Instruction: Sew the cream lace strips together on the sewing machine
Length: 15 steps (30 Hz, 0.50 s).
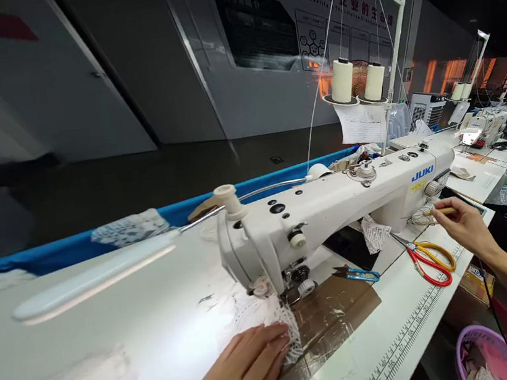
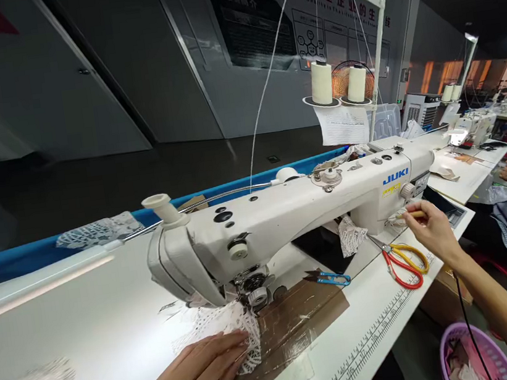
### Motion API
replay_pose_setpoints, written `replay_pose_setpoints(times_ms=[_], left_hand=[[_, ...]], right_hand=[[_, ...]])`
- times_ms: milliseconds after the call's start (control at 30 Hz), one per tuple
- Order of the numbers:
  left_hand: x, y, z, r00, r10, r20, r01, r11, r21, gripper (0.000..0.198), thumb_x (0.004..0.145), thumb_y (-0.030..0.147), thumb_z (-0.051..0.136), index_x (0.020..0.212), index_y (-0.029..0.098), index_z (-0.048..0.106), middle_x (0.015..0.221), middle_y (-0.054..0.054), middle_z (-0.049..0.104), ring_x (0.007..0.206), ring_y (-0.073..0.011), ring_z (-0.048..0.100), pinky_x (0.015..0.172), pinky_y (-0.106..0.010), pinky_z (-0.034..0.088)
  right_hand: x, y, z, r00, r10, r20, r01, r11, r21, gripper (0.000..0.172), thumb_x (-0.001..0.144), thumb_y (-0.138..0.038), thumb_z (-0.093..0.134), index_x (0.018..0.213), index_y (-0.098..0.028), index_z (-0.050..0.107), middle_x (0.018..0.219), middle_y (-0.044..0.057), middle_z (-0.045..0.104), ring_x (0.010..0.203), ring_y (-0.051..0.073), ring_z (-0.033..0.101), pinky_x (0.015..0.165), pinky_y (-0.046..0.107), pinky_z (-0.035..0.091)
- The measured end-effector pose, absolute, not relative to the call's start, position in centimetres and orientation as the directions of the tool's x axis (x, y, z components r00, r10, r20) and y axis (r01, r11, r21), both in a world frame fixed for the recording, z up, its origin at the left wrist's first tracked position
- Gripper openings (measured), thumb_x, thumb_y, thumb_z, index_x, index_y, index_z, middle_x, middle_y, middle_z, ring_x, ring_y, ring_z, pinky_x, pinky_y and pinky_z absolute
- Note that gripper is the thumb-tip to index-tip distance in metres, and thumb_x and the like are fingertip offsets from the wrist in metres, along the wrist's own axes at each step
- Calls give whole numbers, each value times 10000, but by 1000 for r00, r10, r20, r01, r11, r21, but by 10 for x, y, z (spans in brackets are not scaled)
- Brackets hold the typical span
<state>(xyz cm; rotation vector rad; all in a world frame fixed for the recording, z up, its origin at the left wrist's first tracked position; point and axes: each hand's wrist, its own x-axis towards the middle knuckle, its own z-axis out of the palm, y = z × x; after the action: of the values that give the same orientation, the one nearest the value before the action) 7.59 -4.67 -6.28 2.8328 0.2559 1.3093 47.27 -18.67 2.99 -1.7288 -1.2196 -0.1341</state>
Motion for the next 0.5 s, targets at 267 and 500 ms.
replay_pose_setpoints(times_ms=[267,500], left_hand=[[78,-59,-40,672,155,724,243,-970,-17,180,952,139,436,956,150,616,886,-71,686,797,-169,659,722,-295,588],[77,-62,-45,680,174,713,213,-976,34,88,914,113,515,883,130,595,851,-71,683,757,-159,646,704,-338,591]], right_hand=[[471,-161,32,364,453,814,922,-55,-382,485,844,-535,530,1125,-165,391,834,102,625,661,217,620,610,360,522],[471,-154,14,339,616,711,939,-270,-213,460,960,-514,306,1151,-158,528,937,205,637,856,374,644,691,472,482]])
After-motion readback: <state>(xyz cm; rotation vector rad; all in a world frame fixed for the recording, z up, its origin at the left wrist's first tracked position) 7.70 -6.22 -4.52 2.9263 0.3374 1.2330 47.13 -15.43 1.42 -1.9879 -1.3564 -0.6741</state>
